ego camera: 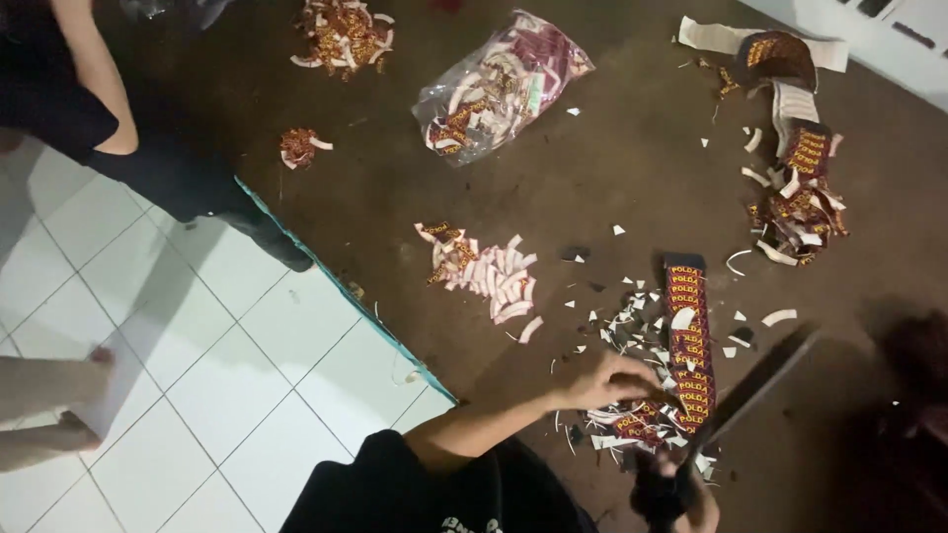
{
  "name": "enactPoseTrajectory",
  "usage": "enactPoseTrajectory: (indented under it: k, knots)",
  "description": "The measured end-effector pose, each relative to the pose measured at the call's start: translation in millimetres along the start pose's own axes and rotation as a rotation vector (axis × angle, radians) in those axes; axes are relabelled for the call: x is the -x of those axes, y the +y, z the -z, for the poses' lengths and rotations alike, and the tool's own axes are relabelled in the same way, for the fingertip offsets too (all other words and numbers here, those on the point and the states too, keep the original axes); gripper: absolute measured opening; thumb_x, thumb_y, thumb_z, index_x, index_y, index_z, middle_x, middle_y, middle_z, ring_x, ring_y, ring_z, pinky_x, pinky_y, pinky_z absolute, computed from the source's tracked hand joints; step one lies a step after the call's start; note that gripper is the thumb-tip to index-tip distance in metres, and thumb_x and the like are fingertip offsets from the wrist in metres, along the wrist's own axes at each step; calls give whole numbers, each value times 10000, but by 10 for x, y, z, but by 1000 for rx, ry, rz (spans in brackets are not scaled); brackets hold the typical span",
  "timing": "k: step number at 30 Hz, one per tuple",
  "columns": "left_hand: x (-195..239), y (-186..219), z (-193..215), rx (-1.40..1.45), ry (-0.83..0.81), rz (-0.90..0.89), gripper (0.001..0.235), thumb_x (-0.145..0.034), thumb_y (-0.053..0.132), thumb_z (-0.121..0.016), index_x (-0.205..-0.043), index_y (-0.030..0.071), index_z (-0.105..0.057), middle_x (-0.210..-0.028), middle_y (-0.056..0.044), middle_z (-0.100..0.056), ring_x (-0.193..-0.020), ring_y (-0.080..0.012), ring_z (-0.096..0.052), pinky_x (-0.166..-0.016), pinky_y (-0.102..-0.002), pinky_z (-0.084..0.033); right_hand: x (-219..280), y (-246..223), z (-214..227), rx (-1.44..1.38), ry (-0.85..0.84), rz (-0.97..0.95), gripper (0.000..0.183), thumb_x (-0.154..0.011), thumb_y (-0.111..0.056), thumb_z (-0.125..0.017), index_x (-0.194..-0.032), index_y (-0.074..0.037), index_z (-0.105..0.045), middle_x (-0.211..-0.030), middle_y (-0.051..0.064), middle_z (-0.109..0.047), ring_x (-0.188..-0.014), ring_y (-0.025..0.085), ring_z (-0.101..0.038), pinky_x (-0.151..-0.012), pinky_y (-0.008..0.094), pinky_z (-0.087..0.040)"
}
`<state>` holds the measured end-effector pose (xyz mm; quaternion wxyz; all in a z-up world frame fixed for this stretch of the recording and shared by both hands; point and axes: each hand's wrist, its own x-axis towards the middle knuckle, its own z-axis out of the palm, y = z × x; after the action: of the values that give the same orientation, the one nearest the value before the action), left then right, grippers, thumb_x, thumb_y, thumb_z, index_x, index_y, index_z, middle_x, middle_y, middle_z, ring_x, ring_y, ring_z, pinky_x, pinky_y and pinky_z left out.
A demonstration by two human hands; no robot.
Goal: Trimming the edges of decorative fabric strips using scissors on a work table in a factory setting.
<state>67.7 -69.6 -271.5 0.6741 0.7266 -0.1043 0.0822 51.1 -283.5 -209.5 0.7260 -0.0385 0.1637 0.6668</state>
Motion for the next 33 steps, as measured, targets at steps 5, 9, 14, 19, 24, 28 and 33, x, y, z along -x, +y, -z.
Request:
enactPoseTrajectory:
  k: [5,9,14,19,24,28,33]
  knots:
    - [196,529,-43,775,-100,251,976,-896,871,-403,-1086,-39,-702,-1151,-270,-684,-1090,-380,-683,-1099,-521,-538,-216,700,-1764,926,1226,1017,372,-847,-66,-757,-1191,60,-691,-942,192,-692,-718,249,-596,-616,364,-490]
    - [170,571,31,231,-121,-69,124,-1010,151,-648,-1094,189,-730,-967,-5,-729,-840,-128,-663,-867,-201,-513,-142,606,-1613,901,1213,1120,304,-816,-112,-824,-1079,-2,-718,-835,64,-638,-672,110,-503,-535,292,-423]
    - [36,1303,324,129,-63,-136,416,-1045,430,-574,-1074,59,-759,-985,-112,-793,-605,-146,-714,-447,-178,-492,47,526,-1610,1075,1058,1183,221,-872,-162,-729,-1038,-18,-712,-839,66,-660,-685,135,-583,-539,273,-474]
    - [-114,2354,467,61,-188,181,257,-948,347,-670,-947,117,-785,-714,-27,-713,-607,-64,-542,-537,-232,-402,-2,596,-2106,983,980,1269,228,-758,-119,-822,-905,-1,-695,-655,101,-620,-523,165,-571,-477,281,-502]
    - [119,2111,622,-181,-252,90,174,-802,263,-858,-887,116,-819,-672,-134,-740,-587,-272,-712,-561,-325,-530,16,562,-2116,968,963,1421,200,-753,-77,-864,-835,-34,-687,-541,91,-576,-432,136,-556,-408,245,-486]
    - [37,2261,824,-259,-342,257,266,-960,72,-593,-1183,67,-738,-1015,-201,-773,-943,-396,-736,-842,-446,-583,26,522,-2159,989,902,1508,175,-783,-25,-842,-821,-35,-671,-564,73,-538,-477,109,-521,-448,228,-458]
    - [-220,2474,426,124,-42,241,342,-870,140,-810,-1201,90,-741,-967,-93,-797,-886,-213,-773,-767,-297,-597,-55,575,-2083,1046,865,1490,188,-768,-34,-856,-826,-46,-677,-589,53,-544,-504,93,-514,-474,215,-439]
